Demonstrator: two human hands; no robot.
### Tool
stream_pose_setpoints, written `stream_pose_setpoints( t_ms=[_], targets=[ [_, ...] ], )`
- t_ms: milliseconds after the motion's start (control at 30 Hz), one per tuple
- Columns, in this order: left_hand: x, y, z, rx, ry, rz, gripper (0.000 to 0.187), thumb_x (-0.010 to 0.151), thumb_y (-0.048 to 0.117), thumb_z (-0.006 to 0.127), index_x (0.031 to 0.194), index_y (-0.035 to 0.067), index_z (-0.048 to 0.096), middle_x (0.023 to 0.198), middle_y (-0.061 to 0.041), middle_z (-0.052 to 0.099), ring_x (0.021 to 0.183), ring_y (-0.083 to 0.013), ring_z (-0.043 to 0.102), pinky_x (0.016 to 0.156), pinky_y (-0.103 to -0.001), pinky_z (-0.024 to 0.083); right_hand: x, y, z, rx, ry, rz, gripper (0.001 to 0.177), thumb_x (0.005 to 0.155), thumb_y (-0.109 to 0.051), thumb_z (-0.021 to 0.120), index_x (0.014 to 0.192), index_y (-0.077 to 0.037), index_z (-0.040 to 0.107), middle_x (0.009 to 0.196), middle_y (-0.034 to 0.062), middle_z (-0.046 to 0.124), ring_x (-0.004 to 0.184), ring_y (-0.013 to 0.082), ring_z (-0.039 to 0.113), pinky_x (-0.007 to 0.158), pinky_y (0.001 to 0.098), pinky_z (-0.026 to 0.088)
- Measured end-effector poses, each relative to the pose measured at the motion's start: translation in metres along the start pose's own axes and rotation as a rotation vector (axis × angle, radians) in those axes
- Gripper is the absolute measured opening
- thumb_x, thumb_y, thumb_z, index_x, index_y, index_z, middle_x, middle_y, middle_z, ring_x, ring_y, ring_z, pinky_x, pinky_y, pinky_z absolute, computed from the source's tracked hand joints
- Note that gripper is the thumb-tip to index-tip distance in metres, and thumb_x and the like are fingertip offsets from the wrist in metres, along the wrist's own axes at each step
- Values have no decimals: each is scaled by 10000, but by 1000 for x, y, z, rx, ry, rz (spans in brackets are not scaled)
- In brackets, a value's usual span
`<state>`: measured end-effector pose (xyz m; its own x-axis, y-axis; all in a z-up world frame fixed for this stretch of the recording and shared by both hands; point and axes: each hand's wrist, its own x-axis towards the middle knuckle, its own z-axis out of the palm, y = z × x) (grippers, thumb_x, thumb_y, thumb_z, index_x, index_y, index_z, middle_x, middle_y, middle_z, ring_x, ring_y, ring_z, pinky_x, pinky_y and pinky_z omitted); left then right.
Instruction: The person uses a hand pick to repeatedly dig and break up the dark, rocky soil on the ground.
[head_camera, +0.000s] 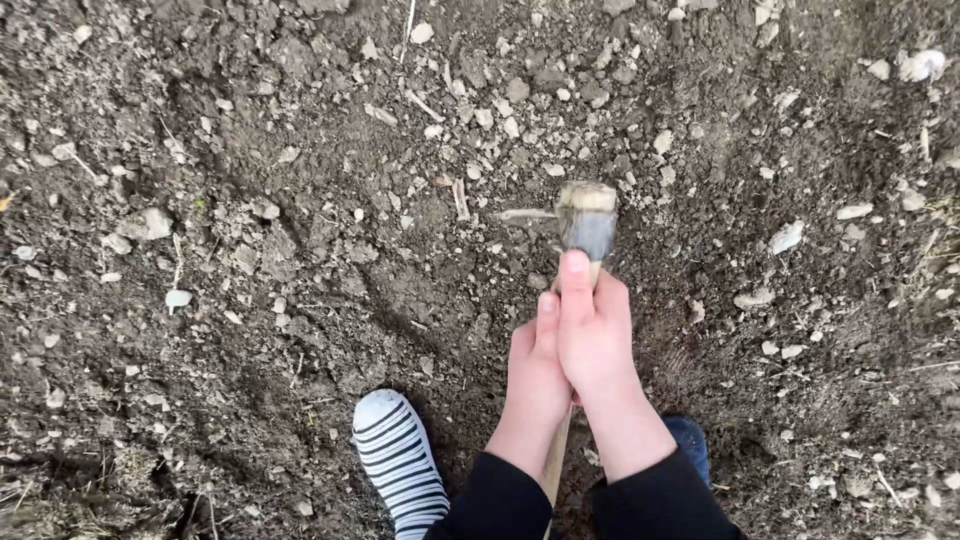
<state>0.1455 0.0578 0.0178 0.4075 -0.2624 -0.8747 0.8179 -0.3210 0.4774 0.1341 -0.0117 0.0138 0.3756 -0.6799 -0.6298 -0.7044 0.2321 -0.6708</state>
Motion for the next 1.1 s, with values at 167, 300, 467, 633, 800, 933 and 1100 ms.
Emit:
stream_pose_setpoints(
  t_ms=[167,300,467,633,800,933,1100],
  targets=[
    [-7,-42,-45,94,206,-402,826,890,702,318,1174,31,707,1155,-172,720,1042,-217,701,921,-329,529,-27,58,48,-129,-237,118,533,996,-577,386,682,-166,514,552,-27,475,465,115,431,432,298,351],
    [-27,-122,-69,122,260,-624,853,907,733,335,1245,25,671,1194,-172,735,1084,-246,711,914,-344,518,-70,134,53,-260,-199,304,582,951,-604,455,684,-100,572,578,27,542,543,152,489,520,354,393],
    [-38,-106,-71,166,222,-569,749,931,682,343,1196,92,720,1187,-167,730,1080,-262,711,925,-367,515,-82,112,45,-183,-201,252,545,976,-592,453,678,-136,482,575,-16,461,538,115,418,495,308,327],
    [-17,-42,-81,60,197,-213,604,979,576,371,883,77,697,861,-99,695,820,-187,635,727,-346,477,-57,29,64,-92,-176,-53,493,995,-530,449,679,-151,458,598,-29,462,557,101,417,480,323,339],
    [-5,13,-101,-12,204,103,618,1004,540,350,732,79,657,700,-57,646,698,-149,582,620,-356,451,-46,-39,93,-90,-195,-250,484,1002,-500,466,652,-166,447,596,-40,466,556,89,443,484,313,348],
    [-19,1,-110,-62,227,-217,664,948,632,330,959,66,677,883,-116,713,792,-185,648,689,-350,497,-57,-8,106,-233,-246,-106,547,920,-629,406,753,-129,551,633,-16,523,575,115,470,504,305,391],
    [-35,-119,-117,-75,220,-654,848,905,739,314,1212,60,719,1200,-165,719,1066,-241,702,908,-359,525,-95,115,97,-432,-268,279,565,946,-565,428,870,-82,712,723,60,690,664,180,606,631,337,500]
  ],
)
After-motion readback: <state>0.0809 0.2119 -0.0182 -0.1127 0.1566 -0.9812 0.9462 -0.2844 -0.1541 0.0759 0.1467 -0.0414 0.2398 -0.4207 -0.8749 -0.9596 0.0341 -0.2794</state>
